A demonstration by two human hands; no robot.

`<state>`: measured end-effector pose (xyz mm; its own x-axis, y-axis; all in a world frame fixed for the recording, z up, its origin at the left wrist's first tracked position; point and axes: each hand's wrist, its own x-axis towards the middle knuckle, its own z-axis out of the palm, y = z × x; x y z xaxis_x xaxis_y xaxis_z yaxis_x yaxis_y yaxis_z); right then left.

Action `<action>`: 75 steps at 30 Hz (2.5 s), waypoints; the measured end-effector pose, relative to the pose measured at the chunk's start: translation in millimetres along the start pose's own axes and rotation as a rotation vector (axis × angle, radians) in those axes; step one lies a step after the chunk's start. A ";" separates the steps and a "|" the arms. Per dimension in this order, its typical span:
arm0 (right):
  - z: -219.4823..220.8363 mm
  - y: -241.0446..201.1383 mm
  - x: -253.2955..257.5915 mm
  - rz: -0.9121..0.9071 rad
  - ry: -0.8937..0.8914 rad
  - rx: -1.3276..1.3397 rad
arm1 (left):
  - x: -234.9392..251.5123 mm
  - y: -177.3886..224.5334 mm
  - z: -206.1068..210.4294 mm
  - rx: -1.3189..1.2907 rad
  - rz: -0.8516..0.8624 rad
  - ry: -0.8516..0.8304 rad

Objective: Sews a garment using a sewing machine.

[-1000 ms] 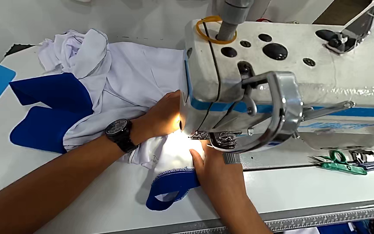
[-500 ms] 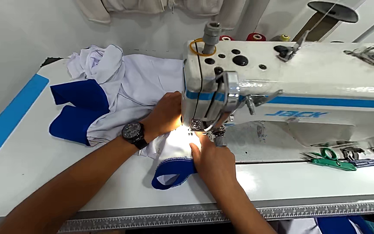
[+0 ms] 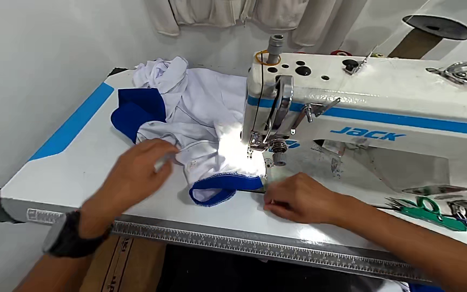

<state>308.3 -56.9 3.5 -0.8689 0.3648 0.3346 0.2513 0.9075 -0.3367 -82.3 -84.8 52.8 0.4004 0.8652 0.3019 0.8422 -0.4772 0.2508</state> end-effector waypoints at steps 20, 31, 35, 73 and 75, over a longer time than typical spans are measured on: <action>13.8 -0.7 38.9 0.334 0.076 0.150 | 8.5 124.9 36.1 0.070 -0.271 -0.187; 18.5 -32.2 14.5 0.015 0.255 -0.364 | -10.9 125.0 24.7 0.332 -0.159 0.087; 24.5 -27.1 13.8 0.092 0.238 -0.308 | 11.5 144.3 41.9 0.281 -0.110 0.042; 21.1 -32.6 -18.9 -0.005 0.056 -0.269 | 19.9 120.0 90.9 0.030 0.231 -0.080; 17.7 -31.0 -19.5 -0.003 0.108 -0.229 | 14.7 118.2 98.3 0.059 0.253 -0.036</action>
<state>309.9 -95.8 -8.2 -0.8222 0.3713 0.4315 0.3498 0.9275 -0.1317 58.6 -113.3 -3.6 0.6128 0.7246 0.3154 0.7326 -0.6705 0.1170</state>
